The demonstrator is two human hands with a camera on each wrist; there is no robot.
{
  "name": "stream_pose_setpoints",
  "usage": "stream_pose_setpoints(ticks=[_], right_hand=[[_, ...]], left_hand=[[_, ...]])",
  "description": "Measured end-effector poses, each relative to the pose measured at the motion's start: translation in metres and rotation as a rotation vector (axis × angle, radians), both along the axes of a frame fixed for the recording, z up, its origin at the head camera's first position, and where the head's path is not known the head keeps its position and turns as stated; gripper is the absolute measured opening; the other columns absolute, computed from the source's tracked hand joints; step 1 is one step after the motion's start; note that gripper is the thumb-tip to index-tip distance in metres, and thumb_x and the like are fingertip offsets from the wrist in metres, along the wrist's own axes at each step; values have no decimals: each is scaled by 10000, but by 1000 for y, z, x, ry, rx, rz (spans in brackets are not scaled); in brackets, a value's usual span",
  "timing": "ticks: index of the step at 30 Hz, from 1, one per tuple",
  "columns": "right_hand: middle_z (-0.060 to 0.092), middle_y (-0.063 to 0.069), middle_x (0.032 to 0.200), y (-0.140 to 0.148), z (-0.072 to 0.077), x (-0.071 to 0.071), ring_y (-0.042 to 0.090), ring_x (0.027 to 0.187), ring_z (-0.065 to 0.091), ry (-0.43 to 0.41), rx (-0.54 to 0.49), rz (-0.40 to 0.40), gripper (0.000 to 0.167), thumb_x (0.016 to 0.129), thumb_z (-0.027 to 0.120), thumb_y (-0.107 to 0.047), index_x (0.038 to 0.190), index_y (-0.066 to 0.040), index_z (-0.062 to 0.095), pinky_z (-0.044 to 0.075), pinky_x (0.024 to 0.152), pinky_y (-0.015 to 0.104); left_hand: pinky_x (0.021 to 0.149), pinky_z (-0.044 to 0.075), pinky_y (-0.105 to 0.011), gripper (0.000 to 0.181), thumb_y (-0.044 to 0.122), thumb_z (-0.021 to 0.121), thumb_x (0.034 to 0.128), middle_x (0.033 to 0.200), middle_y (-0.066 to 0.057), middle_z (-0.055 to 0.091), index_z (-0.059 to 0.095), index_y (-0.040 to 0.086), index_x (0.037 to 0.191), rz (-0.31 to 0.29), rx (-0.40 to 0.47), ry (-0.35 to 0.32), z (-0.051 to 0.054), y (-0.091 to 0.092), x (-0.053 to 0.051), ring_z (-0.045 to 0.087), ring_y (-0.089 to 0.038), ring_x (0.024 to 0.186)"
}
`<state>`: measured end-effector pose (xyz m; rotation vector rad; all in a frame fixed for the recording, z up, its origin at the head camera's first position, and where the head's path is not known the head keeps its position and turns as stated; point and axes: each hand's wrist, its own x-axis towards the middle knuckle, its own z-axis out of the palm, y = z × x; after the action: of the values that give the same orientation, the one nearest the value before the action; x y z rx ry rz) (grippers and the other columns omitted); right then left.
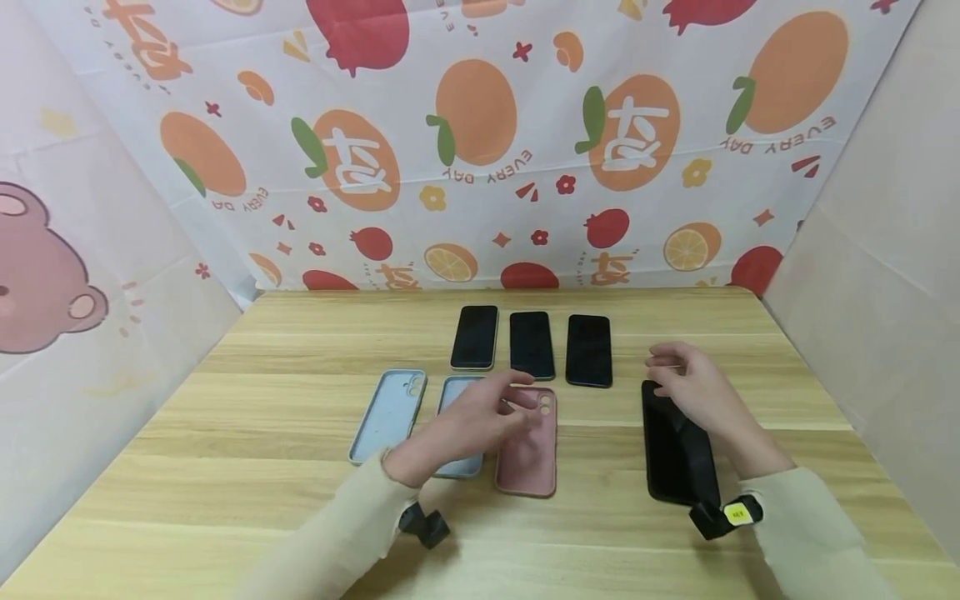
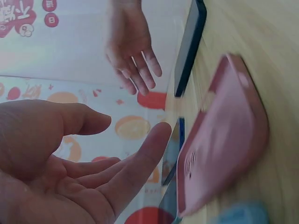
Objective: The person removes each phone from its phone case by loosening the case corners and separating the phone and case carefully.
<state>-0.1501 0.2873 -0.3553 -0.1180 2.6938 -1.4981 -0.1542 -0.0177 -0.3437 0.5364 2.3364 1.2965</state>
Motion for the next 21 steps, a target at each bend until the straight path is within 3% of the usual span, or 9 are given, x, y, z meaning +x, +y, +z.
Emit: stream_pose_setpoints(ticks=[3, 5, 10, 17, 21], right_hand=[[504, 344, 1341, 6, -3, 5, 109, 1017, 616, 7, 29, -12, 451, 1066, 399, -148, 1412, 138, 362, 575, 787, 220], [520, 353, 1315, 10, -5, 8, 109, 991, 618, 17, 53, -23, 441, 1059, 415, -135, 1392, 153, 382, 580, 764, 227], [547, 339, 1259, 19, -11, 17, 19, 922, 609, 33, 99, -44, 424, 1041, 440, -111, 1365, 160, 413, 583, 731, 235], [560, 326, 1199, 29, -19, 27, 282, 966, 642, -9, 192, -76, 450, 1018, 513, -126, 1349, 166, 425, 581, 662, 266], [546, 306, 1184, 32, -24, 33, 234, 914, 635, -66, 210, -82, 509, 1008, 537, -144, 1373, 172, 376, 572, 638, 269]], left_hand=[[659, 606, -300, 497, 134, 621, 960, 1177, -77, 637, 449, 102, 1425, -16, 87, -77, -3, 11, -1, 726, -205, 768], [666, 610, -320, 511, 134, 630, 958, 1181, -77, 637, 441, 104, 1432, -20, 117, -116, -5, 19, -2, 728, -222, 799], [676, 613, -352, 551, 168, 662, 950, 1206, -70, 648, 428, 127, 1447, -12, 137, -180, -11, 36, -2, 726, -239, 891], [699, 613, -388, 607, 140, 670, 941, 1251, -97, 614, 389, 112, 1479, 2, 185, -272, -14, 54, 3, 722, -259, 917], [705, 610, -374, 622, 156, 686, 927, 1243, -74, 620, 397, 141, 1478, 16, 169, -289, -18, 65, 5, 730, -249, 852]])
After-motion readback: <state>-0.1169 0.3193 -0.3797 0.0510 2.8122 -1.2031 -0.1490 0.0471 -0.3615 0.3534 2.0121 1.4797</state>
